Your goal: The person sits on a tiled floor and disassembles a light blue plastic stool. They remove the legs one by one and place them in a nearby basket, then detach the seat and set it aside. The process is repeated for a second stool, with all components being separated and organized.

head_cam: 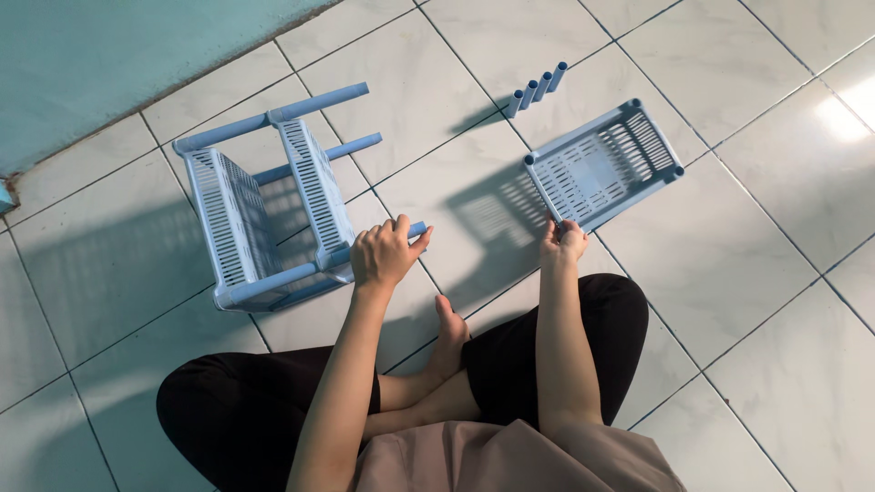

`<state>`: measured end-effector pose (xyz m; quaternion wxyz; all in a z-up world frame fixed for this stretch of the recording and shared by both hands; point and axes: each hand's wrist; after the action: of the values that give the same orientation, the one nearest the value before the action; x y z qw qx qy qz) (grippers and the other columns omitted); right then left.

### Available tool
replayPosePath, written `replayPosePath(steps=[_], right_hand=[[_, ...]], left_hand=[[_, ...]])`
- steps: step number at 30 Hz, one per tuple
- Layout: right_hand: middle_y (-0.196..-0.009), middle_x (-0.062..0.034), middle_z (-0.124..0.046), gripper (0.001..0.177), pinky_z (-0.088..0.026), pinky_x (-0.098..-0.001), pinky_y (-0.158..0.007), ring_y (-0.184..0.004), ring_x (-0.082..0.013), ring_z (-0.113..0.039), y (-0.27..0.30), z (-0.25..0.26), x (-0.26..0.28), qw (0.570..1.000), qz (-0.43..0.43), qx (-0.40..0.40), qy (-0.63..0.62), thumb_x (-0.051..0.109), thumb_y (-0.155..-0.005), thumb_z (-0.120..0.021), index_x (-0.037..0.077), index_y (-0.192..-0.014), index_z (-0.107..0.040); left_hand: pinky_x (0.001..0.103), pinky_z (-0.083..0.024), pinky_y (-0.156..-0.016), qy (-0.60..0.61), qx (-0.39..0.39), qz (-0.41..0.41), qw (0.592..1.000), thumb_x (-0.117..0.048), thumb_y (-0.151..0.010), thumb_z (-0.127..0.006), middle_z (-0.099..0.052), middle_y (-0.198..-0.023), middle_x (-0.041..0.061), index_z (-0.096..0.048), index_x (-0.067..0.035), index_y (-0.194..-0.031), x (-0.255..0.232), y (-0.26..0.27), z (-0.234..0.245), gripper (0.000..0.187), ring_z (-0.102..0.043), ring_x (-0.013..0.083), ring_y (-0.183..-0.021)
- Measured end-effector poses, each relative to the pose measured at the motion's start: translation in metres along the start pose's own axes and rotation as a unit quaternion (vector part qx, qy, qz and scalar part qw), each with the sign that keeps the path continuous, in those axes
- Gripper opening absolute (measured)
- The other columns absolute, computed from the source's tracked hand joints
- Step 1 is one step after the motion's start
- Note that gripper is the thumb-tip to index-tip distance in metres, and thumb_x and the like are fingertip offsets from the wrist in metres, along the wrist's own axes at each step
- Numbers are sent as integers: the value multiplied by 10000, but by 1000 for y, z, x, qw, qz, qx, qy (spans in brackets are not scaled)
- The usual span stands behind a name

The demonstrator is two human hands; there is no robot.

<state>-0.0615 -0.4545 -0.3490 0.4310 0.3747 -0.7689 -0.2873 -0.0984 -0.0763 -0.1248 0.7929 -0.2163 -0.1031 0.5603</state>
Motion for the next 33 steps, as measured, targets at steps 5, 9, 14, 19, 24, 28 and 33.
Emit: replayPosePath(steps=[5,9,14,19,24,28,33], right_hand=[[-1173,-200,-567,583,-643,-534,-725,-858,-340,-699,0,2,-4,998,39,50,-17,-108,-861,-581,174,-1329,-380],[-1178,-210,-563,619,-664,-482,-719,-773,-259,-605,0,4,-9,988,94,116,-37,-106,-899,-649,146,-1408,-401],[-1142,-195,-600,723,-645,-388,-672,-765,-285,-722,-1,-4,-9,987,123,104,7,-167,-859,-587,175,-1432,-307],[-1220,-226,-505,735,-606,-452,-713,-846,-314,-617,-2,-24,-5,993,11,82,87,7,-859,-662,152,-1454,-255],[-1375,-235,-334,888,-540,-578,-804,-1051,-386,-486,-13,-50,8,940,-32,-29,337,291,-848,-779,194,-1483,-166],[-1487,-258,-199,1080,-505,-633,-855,-1222,-461,-393,-33,-71,40,810,119,-141,557,466,-838,-870,191,-1526,-83],[-1492,-178,-295,981,-636,-497,-674,-1104,-351,-593,-56,-69,71,814,153,-13,560,161,-810,-795,188,-1535,-134]], left_hand=[[367,-527,-503,-1,-1,-1,1000,-584,-927,-679,-627,-554,37,-578,-139,-726,0,0,0,499,-672,242,-513],[360,-526,-502,-3,0,-2,1000,-582,-935,-676,-633,-563,38,-583,-136,-730,0,0,1,500,-673,238,-516],[358,-523,-501,-2,3,-3,1000,-584,-927,-678,-639,-561,37,-590,-136,-727,0,1,2,498,-673,237,-513],[355,-513,-496,-3,8,-6,1000,-578,-929,-684,-638,-563,36,-595,-135,-737,0,2,3,491,-670,233,-516],[358,-510,-501,-15,4,-13,1000,-585,-923,-690,-621,-548,28,-586,-133,-728,-1,-1,5,503,-660,232,-514],[351,-499,-491,-20,-4,-18,1000,-581,-918,-688,-613,-556,22,-581,-141,-729,-2,-2,6,490,-650,223,-510],[333,-482,-466,-31,1,-24,999,-582,-911,-703,-610,-544,10,-576,-149,-695,-2,-3,6,501,-633,202,-488]])
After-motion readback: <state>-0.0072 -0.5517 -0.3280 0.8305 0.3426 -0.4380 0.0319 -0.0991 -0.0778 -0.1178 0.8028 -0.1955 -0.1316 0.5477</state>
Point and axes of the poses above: each hand's wrist, its own y-axis away from the middle knuckle, its own z-axis out of the back of the hand, x = y × z
